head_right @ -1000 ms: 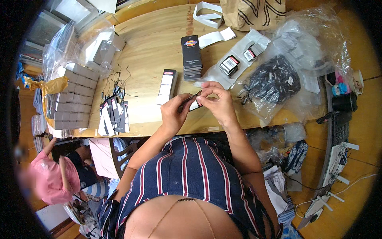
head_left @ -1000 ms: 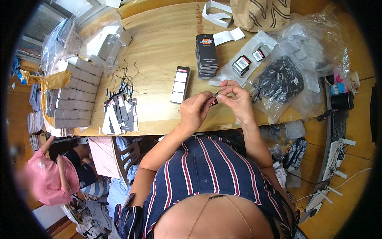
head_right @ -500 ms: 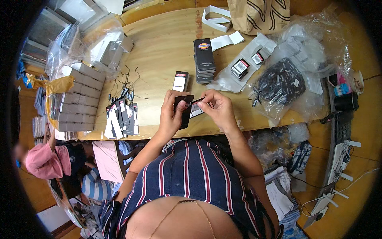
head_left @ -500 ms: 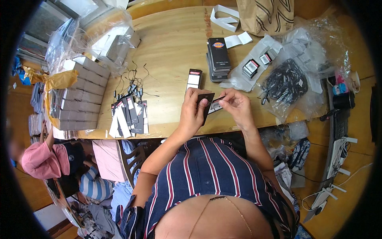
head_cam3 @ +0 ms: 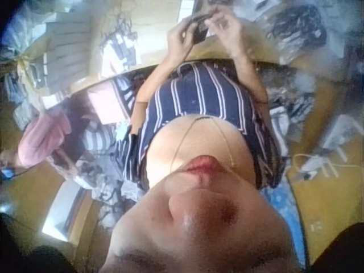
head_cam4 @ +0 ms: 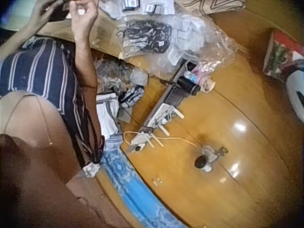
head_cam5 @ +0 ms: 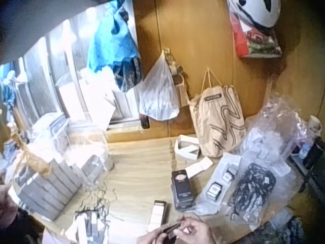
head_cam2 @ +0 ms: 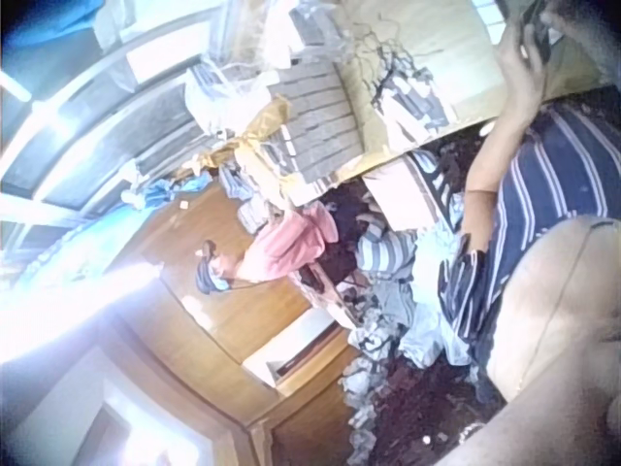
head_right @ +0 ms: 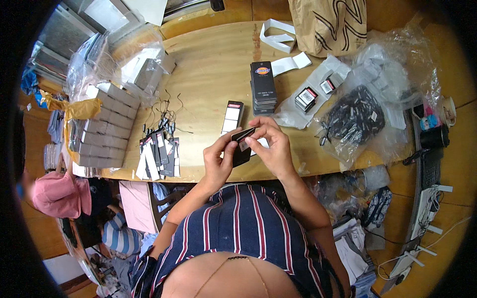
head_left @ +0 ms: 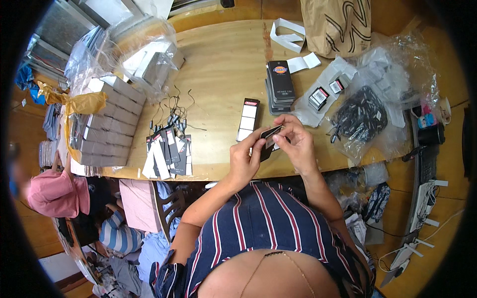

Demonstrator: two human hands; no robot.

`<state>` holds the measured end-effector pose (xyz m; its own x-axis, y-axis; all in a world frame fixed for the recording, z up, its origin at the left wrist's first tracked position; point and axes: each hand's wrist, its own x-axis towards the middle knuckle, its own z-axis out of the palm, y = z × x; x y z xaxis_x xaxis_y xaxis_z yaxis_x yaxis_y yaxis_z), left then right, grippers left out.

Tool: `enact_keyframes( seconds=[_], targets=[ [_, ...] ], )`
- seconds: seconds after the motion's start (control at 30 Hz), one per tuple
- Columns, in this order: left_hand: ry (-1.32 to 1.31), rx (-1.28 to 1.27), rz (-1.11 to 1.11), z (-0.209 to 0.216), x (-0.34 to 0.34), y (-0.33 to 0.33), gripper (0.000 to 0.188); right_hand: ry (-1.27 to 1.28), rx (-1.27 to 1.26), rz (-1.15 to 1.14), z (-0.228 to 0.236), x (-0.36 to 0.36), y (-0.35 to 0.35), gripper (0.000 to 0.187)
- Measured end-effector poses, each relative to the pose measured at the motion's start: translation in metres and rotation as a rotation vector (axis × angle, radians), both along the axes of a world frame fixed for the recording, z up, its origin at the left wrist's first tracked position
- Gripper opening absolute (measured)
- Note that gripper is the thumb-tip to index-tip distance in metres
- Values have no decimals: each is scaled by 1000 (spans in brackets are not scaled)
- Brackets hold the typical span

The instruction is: The person threads thin plastic fasteners through cardboard product tags and then attaches them to black branded fabric items.

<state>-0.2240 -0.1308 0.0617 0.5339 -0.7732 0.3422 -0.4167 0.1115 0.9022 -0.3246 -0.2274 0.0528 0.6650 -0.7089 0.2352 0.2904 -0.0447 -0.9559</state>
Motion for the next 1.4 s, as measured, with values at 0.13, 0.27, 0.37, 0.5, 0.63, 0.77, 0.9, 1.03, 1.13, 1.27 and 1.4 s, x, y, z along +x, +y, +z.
enact_keyframes(
  seconds=[0.13,0.27,0.37,0.5,0.63,0.77,0.9,1.03,1.13,1.27,1.4],
  targets=[
    [-157,-50,5,-7,-4,-3,26,-40,47,23,-2,-5,-3,9],
    [-224,-66,-29,-5,-13,-7,28,20,45,27,-3,-13,-8,9],
    [-245,-41,-100,-8,-15,-10,24,-28,175,100,-6,-17,-10,9],
    [-209,25,-296,-28,32,-20,14,-68,300,213,-26,-33,-19,10],
    [-630,383,-59,-40,104,-54,61,-39,300,266,-19,-44,-26,11],
    [-672,438,-174,-65,119,-61,61,-4,246,260,-12,-52,-30,11],
    [-627,327,-73,-49,104,-62,50,26,207,211,-5,-57,-32,10],
    [-5,178,-47,-30,84,-53,37,-26,138,201,-2,-47,-27,10],
    [298,87,-19,17,43,-37,30,-53,-99,89,16,-32,-22,11],
    [153,32,-99,43,12,-10,16,-19,-481,-208,39,-14,-8,13],
    [-155,-97,-5,46,12,-1,20,14,-545,-290,50,-7,8,14]
  ],
)
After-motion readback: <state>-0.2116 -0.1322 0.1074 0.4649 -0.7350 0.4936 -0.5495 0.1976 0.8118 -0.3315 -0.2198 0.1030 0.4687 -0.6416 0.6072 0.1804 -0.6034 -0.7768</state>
